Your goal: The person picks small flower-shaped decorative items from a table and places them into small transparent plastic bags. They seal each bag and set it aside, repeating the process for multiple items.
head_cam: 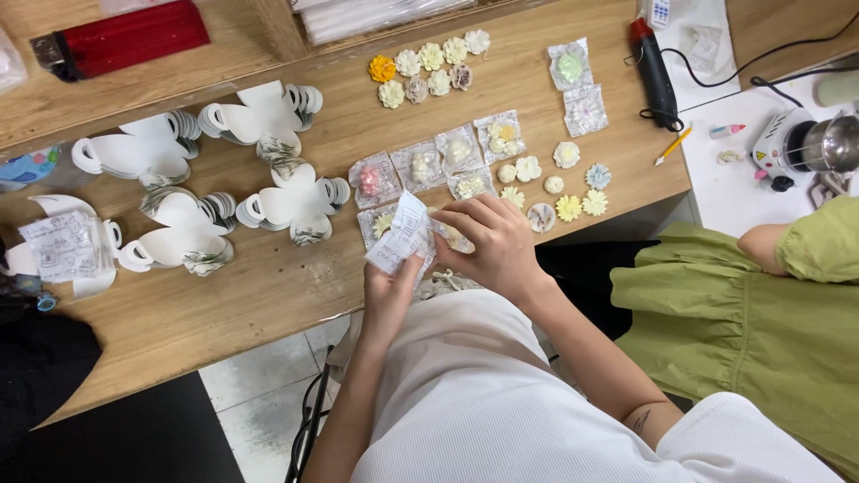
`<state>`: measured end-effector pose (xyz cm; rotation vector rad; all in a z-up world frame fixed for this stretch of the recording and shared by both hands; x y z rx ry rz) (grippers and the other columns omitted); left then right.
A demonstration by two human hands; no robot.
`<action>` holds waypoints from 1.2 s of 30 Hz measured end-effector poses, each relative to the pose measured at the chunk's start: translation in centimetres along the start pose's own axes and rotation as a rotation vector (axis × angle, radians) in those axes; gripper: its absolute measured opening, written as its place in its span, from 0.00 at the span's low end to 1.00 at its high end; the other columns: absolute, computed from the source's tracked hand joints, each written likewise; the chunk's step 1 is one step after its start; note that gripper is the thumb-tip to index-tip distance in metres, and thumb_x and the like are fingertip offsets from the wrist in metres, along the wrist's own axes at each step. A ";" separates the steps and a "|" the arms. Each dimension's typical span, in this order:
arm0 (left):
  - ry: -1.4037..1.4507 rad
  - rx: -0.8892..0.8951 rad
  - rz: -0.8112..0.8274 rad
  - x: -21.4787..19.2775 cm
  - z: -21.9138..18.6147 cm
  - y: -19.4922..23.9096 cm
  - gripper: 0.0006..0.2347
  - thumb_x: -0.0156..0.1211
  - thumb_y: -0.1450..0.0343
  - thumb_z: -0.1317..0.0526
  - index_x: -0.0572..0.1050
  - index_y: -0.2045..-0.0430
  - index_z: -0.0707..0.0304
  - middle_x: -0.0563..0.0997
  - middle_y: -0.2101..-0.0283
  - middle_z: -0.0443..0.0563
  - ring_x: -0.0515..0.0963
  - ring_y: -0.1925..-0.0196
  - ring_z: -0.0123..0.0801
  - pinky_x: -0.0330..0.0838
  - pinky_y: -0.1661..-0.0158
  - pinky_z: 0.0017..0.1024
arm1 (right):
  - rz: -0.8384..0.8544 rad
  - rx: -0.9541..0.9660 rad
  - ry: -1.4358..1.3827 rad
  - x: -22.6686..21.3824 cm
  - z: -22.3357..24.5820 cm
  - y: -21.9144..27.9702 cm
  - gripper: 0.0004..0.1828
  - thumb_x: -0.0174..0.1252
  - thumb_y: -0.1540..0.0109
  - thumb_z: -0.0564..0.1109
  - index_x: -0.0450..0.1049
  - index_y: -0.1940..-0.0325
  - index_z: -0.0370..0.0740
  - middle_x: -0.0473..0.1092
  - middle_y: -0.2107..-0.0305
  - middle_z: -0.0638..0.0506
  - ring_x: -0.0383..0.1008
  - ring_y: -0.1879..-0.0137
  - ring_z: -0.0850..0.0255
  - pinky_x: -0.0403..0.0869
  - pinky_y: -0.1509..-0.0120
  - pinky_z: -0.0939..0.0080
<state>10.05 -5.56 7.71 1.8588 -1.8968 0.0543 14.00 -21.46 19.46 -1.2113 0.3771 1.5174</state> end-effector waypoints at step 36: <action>-0.608 0.348 -0.150 -0.1 -11.6 4.0 0.19 0.67 0.28 0.65 0.72 0.44 0.70 0.84 0.51 0.60 0.86 0.51 0.36 0.80 0.53 0.31 | -0.049 -0.158 -0.039 -4.7 4.2 -3.2 0.22 0.73 0.43 0.47 0.79 0.45 0.43 0.75 0.55 0.51 0.74 0.47 0.55 0.71 0.42 0.54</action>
Point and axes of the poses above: each hand's wrist, its own y-axis away from the middle knuckle, its own x-axis out of the palm, z = x × y, the point moved 4 cm from there along -y, towards the middle knuckle
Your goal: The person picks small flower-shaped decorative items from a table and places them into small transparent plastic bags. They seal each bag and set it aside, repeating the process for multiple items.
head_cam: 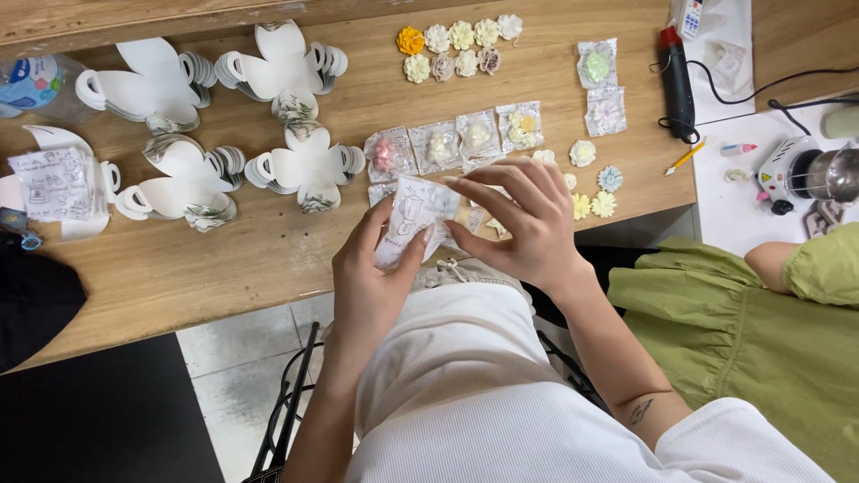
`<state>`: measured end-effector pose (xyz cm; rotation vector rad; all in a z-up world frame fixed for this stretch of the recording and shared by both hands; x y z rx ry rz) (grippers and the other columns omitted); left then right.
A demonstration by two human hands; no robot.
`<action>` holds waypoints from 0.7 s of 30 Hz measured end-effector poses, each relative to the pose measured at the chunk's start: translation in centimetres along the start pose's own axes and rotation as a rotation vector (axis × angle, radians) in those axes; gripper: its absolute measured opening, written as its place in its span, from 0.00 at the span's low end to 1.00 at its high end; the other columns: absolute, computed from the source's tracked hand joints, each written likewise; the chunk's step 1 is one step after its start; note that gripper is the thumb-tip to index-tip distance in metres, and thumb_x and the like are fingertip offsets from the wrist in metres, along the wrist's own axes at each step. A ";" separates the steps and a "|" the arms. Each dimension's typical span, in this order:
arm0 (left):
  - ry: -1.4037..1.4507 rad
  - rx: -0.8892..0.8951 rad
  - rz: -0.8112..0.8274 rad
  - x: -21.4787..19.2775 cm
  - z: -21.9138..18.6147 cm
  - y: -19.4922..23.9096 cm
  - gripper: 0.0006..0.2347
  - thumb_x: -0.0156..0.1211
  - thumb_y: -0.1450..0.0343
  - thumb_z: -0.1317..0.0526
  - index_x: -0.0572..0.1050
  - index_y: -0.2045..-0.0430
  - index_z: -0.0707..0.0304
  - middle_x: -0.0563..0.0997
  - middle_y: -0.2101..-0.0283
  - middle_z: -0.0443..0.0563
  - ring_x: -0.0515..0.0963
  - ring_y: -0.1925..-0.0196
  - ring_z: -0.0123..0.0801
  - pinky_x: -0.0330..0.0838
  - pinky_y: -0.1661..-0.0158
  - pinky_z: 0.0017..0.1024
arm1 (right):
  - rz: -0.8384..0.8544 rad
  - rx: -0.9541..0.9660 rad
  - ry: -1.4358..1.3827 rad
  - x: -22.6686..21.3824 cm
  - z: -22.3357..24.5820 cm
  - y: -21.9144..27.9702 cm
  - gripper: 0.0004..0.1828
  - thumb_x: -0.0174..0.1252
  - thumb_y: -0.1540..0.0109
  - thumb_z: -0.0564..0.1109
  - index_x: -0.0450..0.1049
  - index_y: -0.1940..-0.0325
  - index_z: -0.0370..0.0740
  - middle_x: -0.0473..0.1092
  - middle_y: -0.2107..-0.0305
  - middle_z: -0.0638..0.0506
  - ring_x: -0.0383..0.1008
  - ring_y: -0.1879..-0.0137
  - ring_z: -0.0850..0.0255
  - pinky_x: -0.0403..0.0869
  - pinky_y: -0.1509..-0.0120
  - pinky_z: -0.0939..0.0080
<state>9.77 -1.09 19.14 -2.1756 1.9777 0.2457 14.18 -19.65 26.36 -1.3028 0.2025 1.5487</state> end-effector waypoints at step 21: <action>0.153 -0.321 0.277 -1.0 2.5 0.7 0.19 0.66 0.31 0.67 0.74 0.45 0.72 0.85 0.54 0.56 0.83 0.55 0.27 0.79 0.57 0.25 | 0.031 0.364 -0.462 2.4 -2.3 2.4 0.14 0.67 0.43 0.36 0.79 0.52 0.38 0.78 0.61 0.51 0.80 0.54 0.59 0.77 0.48 0.61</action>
Point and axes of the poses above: each hand's wrist, its own y-axis away from the middle knuckle, its own x-axis out of the palm, z = x × y, the point moved 4 cm from there along -y, towards the middle knuckle
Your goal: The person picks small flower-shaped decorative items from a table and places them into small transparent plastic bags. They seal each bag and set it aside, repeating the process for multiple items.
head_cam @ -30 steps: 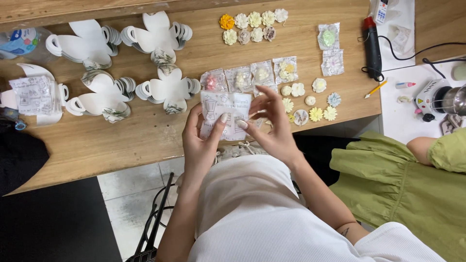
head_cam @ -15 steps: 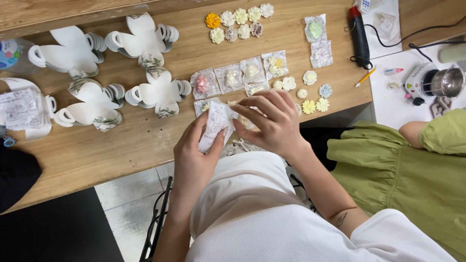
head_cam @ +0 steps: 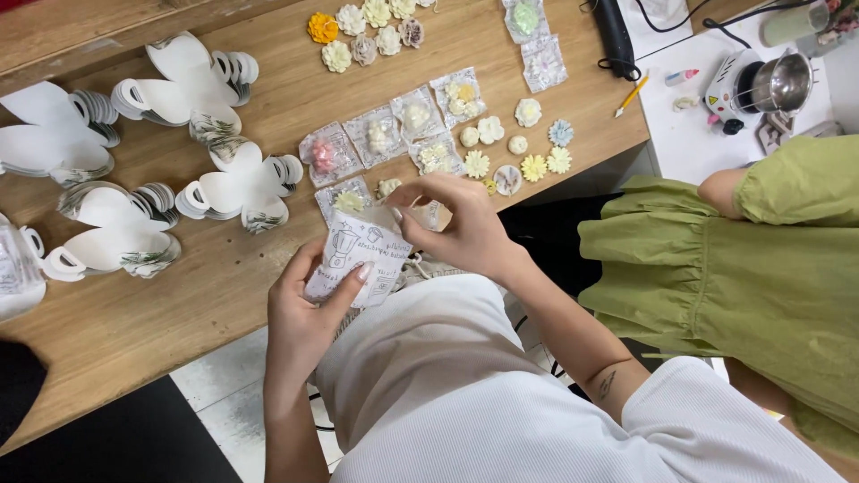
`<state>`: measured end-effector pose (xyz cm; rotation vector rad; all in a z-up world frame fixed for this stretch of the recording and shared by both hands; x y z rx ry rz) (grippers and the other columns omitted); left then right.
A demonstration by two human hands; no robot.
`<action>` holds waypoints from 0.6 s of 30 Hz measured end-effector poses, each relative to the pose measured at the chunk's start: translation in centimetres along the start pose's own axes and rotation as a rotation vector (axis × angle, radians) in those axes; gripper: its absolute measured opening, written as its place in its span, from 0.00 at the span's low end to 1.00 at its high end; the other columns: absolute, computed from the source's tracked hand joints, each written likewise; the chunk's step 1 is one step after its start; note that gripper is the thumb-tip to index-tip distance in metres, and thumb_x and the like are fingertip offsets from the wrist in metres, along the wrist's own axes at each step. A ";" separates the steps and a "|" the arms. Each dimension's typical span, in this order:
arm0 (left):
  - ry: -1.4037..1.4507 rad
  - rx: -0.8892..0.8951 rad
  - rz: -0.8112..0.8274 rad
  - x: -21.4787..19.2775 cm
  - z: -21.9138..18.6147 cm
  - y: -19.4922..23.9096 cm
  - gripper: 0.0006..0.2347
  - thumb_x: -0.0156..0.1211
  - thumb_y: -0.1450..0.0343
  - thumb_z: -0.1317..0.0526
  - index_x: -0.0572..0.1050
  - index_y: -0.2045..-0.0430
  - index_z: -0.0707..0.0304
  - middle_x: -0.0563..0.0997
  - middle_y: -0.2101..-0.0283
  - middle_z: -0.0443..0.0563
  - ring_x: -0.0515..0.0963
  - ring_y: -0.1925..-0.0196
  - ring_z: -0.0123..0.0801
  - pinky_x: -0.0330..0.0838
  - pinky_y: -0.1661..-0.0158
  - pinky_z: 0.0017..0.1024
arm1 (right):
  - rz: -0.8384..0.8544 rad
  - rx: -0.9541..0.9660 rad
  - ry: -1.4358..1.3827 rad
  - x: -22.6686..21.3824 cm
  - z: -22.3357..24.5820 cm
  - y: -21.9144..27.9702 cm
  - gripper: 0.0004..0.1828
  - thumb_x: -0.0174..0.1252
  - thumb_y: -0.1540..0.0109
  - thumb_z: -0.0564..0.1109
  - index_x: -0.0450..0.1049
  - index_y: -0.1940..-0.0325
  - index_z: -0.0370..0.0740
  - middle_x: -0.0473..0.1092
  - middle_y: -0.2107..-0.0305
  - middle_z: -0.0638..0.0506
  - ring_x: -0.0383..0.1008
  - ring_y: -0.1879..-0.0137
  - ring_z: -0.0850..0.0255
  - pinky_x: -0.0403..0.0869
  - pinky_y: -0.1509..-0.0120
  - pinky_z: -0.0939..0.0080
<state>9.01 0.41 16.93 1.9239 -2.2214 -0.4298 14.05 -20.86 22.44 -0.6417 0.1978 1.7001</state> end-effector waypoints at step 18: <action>1.143 -0.303 0.200 1.1 8.6 -0.1 0.30 0.48 0.26 0.43 0.57 0.34 0.64 0.68 0.37 0.63 0.78 0.39 0.42 0.76 0.43 0.51 | 0.085 -0.469 0.259 3.5 3.2 1.1 0.10 0.70 0.40 0.47 0.82 0.58 0.41 0.73 0.73 0.56 0.71 0.67 0.64 0.67 0.62 0.60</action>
Point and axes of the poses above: each hand's wrist, its own y-axis away from the middle knuckle, its own x-axis out of the palm, z = x × y, the point moved 4 cm from there along -y, towards the middle knuckle
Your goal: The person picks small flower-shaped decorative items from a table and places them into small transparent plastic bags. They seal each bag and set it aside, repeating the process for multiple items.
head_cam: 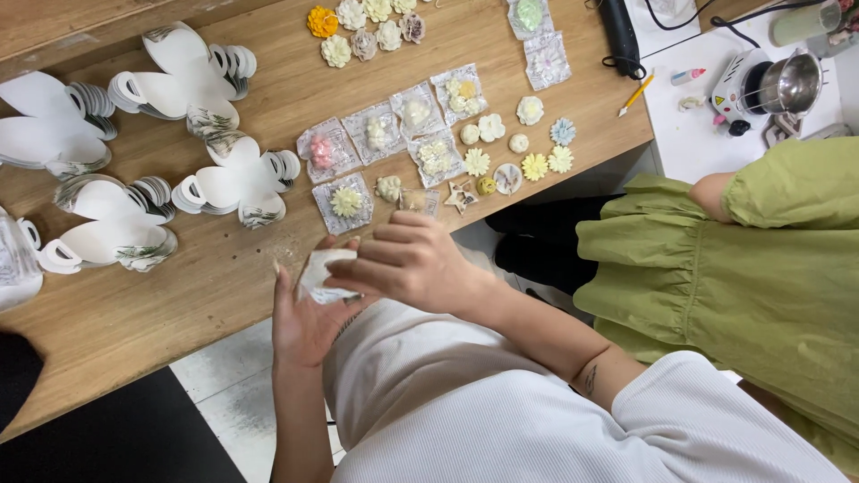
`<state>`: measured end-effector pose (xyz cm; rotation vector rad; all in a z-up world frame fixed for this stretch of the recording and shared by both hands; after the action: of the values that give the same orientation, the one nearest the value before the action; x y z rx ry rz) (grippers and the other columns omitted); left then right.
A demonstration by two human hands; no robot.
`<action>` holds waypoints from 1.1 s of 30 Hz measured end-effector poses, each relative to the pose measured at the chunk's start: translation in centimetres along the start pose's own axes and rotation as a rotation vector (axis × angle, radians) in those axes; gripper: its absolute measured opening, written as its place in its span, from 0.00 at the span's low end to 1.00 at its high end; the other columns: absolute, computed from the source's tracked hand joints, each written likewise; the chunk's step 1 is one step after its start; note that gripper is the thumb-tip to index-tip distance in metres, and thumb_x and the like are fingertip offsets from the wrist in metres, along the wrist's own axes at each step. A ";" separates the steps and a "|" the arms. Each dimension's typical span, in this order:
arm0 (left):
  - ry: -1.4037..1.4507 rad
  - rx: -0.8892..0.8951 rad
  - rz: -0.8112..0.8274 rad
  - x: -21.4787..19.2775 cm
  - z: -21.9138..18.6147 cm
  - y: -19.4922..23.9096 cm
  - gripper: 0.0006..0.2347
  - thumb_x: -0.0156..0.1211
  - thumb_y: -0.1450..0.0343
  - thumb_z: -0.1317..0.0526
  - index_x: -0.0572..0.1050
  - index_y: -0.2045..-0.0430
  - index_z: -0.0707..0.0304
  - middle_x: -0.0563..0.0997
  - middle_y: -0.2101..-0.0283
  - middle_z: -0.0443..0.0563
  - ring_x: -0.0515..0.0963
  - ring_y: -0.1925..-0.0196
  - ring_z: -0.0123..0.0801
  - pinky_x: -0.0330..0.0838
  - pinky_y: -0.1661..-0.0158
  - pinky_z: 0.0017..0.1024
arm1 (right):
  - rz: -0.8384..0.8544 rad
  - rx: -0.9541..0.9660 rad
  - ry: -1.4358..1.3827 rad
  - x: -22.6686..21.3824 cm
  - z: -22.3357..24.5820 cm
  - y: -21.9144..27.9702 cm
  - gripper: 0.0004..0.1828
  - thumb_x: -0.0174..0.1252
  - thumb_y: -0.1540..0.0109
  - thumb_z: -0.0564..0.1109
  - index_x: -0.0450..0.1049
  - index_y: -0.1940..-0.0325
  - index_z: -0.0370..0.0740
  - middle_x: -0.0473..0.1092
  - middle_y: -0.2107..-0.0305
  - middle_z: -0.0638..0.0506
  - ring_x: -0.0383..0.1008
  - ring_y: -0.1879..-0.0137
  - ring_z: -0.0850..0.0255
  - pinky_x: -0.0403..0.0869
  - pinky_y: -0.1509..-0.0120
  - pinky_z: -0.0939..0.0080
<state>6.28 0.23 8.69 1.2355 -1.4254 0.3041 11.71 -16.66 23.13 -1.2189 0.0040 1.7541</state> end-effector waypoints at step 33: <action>-0.553 1.128 -0.485 6.3 -1.3 7.0 0.16 0.54 0.21 0.67 0.67 0.39 0.81 0.75 0.38 0.70 0.80 0.40 0.48 0.76 0.36 0.41 | 0.360 1.234 -2.508 13.8 -0.6 8.4 0.27 0.46 0.26 0.55 0.60 0.26 0.42 0.65 0.34 0.43 0.66 0.28 0.51 0.62 0.22 0.43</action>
<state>2.88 0.94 17.54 2.6947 -1.3335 0.4722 5.84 -11.89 8.85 2.1190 -0.1369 1.7154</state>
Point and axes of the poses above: each hand's wrist, its own y-axis away from the middle knuckle, its own x-axis out of the palm, z = x × y, the point moved 4 cm from there along -y, towards the middle knuckle
